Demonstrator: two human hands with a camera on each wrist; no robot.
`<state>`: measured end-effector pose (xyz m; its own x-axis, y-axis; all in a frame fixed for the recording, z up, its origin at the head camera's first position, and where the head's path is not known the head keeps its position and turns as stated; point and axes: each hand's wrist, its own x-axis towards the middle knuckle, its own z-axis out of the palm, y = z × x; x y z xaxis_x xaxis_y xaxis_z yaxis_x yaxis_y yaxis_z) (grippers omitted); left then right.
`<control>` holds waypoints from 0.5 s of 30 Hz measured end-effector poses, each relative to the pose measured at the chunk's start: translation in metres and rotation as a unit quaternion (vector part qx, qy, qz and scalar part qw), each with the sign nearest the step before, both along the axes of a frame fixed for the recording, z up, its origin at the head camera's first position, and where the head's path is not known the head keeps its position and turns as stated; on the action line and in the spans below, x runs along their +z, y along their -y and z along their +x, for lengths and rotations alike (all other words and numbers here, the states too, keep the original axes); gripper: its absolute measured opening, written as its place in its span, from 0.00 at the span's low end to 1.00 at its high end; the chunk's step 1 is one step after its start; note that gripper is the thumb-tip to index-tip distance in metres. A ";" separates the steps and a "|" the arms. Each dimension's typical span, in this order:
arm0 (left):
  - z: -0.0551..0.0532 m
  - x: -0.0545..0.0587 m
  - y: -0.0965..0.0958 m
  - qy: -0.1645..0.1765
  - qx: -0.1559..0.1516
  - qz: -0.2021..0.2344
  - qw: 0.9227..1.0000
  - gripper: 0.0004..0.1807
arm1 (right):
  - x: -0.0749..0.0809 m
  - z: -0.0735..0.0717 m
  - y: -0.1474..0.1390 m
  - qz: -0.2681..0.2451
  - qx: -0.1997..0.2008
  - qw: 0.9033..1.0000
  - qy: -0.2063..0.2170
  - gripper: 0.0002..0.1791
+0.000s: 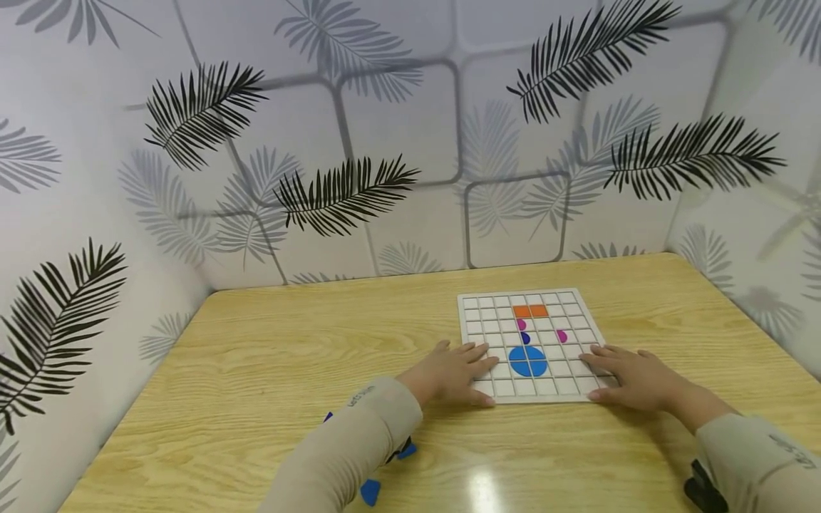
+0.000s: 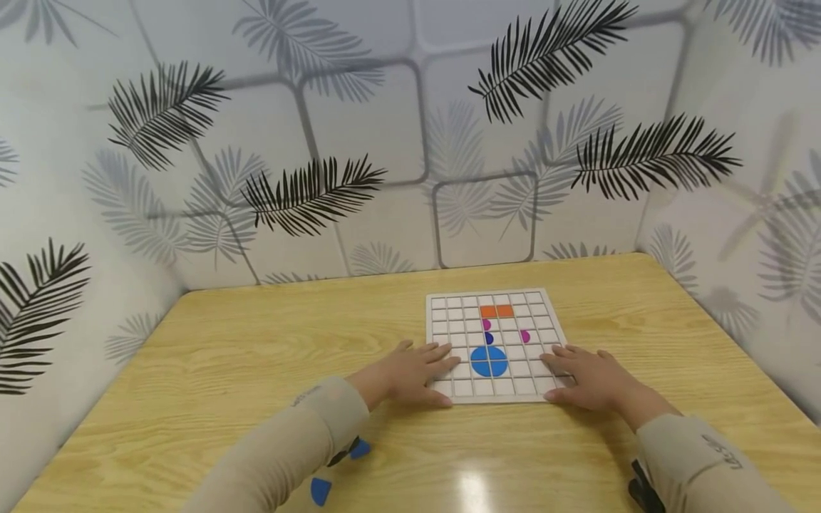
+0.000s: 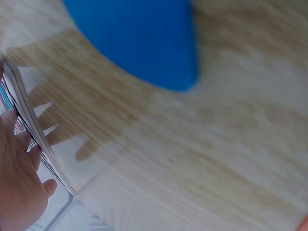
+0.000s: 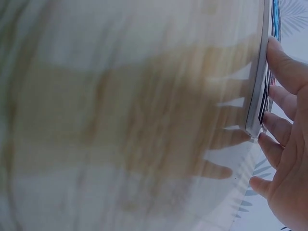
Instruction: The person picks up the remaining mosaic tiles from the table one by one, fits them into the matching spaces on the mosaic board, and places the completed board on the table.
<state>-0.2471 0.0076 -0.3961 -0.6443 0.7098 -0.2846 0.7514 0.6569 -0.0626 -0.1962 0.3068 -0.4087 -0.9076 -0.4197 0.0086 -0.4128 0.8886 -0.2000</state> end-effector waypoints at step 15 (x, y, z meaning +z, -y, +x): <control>0.000 -0.001 0.020 0.034 0.015 0.014 0.999 0.41 | -0.001 -0.002 0.018 -0.010 0.011 1.000 0.004 0.38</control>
